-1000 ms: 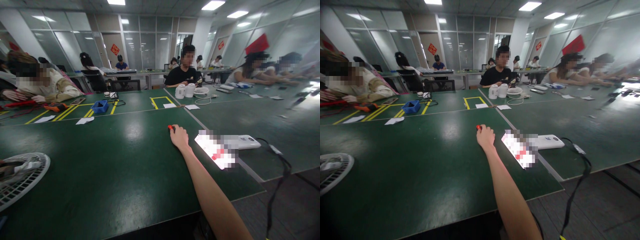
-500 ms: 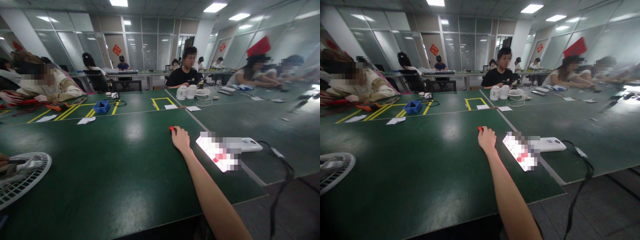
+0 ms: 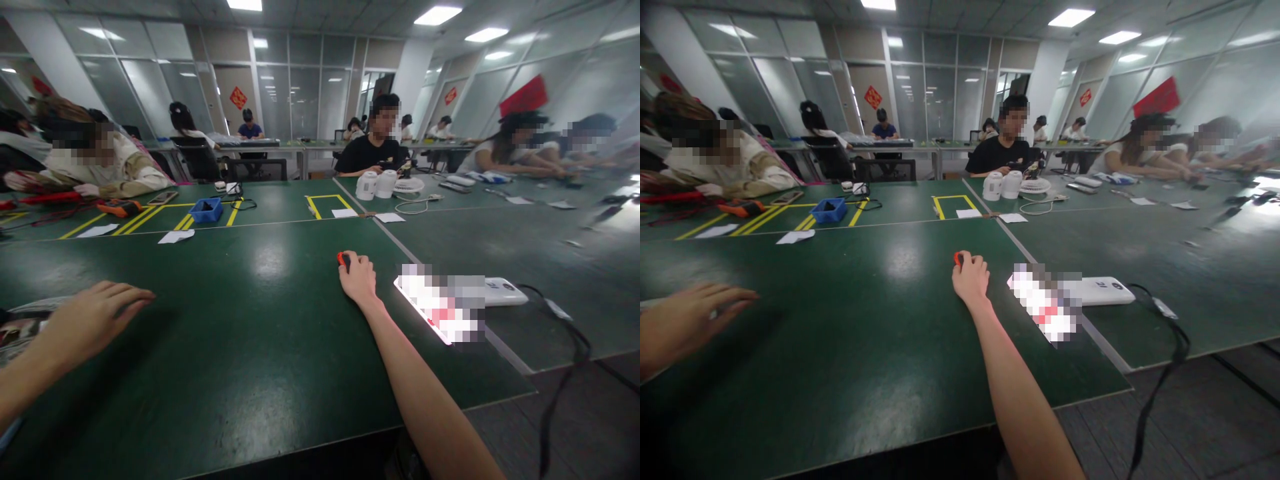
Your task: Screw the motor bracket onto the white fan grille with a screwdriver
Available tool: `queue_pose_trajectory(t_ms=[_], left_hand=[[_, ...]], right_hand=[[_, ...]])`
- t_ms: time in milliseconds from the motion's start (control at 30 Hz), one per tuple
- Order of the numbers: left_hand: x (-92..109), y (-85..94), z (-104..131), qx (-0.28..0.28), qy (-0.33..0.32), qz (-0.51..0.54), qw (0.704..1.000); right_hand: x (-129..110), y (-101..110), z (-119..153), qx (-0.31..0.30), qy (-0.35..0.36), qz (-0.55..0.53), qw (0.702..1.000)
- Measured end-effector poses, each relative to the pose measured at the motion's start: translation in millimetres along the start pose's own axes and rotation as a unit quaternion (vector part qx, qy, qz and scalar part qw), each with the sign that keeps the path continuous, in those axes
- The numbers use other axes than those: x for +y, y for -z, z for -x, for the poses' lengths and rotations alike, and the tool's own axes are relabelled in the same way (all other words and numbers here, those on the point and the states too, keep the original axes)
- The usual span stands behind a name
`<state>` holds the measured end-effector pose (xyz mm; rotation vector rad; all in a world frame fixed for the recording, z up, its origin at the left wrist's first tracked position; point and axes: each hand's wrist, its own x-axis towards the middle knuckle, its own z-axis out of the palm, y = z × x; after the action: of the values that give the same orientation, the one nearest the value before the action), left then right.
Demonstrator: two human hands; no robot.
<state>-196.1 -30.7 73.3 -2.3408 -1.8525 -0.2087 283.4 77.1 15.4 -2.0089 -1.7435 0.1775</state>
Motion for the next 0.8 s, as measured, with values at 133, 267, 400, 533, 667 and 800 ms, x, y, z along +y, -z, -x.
queue_pose_trajectory(t_ms=[133, 267, 400, 533, 667, 800], left_hand=[[73.0, -37.8, -30.4, 0.02, 0.024, 0.118, 0.992], [139.5, -68.1, -58.8, 0.019, -0.007, 0.216, 0.976], [183.8, -87.6, -83.5, 0.026, -0.061, 0.235, 0.97], [207.8, -99.1, -96.1, 0.0, -0.109, 0.204, 0.973], [210.6, -100.6, -96.6, -0.038, -0.132, 0.186, 0.973], [196.0, -100.2, -92.7, -0.046, -0.163, 0.192, 0.967]], right_hand=[[-0.1, -2.7, 2.9, 0.006, 0.009, 0.003, 1.0], [3.2, -6.5, 2.0, 0.026, 0.016, -0.014, 0.999], [6.5, -12.7, 0.2, 0.052, 0.039, -0.03, 0.997], [7.9, -17.7, -0.6, 0.067, 0.055, -0.041, 0.995], [7.2, -19.3, 0.2, 0.064, 0.052, -0.046, 0.996], [4.7, -17.6, 2.5, 0.073, 0.061, -0.045, 0.994]])
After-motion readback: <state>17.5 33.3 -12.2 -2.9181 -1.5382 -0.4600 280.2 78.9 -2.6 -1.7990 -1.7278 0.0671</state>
